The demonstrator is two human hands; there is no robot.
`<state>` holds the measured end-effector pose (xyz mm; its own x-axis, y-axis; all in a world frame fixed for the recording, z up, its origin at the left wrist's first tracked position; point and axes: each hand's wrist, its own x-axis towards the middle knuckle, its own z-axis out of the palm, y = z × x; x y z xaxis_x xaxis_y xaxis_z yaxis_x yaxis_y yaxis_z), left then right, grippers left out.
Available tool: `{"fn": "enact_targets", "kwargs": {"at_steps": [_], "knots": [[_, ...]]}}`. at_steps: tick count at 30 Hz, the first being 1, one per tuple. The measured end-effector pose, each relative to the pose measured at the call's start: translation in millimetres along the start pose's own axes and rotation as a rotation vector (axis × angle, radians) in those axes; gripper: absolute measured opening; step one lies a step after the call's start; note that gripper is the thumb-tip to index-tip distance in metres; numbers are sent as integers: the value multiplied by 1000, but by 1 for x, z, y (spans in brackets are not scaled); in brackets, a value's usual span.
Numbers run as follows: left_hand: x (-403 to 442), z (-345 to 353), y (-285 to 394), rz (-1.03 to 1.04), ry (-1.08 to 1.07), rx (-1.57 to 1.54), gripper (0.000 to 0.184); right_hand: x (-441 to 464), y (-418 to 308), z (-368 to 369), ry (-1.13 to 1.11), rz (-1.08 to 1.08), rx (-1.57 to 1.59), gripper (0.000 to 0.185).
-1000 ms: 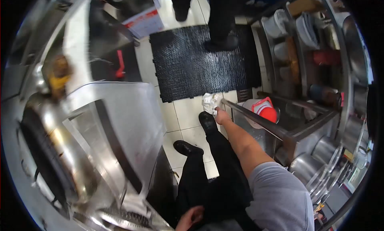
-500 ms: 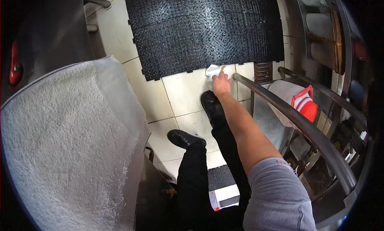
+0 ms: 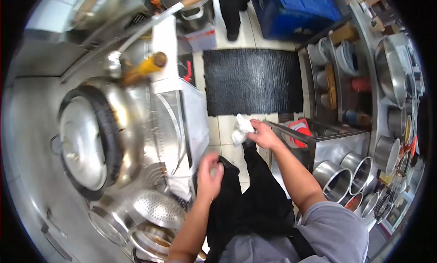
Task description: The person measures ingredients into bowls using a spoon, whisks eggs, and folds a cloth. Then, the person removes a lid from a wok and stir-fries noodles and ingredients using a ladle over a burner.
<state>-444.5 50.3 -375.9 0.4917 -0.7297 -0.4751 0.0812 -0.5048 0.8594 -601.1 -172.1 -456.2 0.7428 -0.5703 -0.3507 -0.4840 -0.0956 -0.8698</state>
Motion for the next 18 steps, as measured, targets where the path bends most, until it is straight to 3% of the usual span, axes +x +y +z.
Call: {"fn": "enact_targets", "kwargs": {"at_steps": [1,2,4,6,8,10,12,14,16,18], "knots": [[31,-7,23,150,53,21,51,-10,-50,-23,-41,-14,87,37],[53,-19,46,169,6,-108,62,-19,-94,-46,-154,-28,174,39],[70,-36,100,36,-227,-431,74,-40,-164,-77,-279,-120,579,39],[63,-41,143,74,-683,-701,74,-52,-208,-106,-308,-146,590,42],[29,-34,187,165,-676,-757,67,-59,-235,-123,-354,-259,901,46],[9,-27,221,229,-671,-806,61,-64,-252,-132,-352,-305,973,50],[0,-16,252,269,-420,-610,46,-68,-254,-136,-351,-390,1213,51],[-5,-3,293,485,-202,-404,29,-69,-248,-137,-305,-439,1272,53],[2,-6,328,710,-70,20,21,-67,-243,-142,-237,-466,1273,54],[-28,2,397,842,21,493,15,-51,-210,-152,-7,-431,941,57]]}}
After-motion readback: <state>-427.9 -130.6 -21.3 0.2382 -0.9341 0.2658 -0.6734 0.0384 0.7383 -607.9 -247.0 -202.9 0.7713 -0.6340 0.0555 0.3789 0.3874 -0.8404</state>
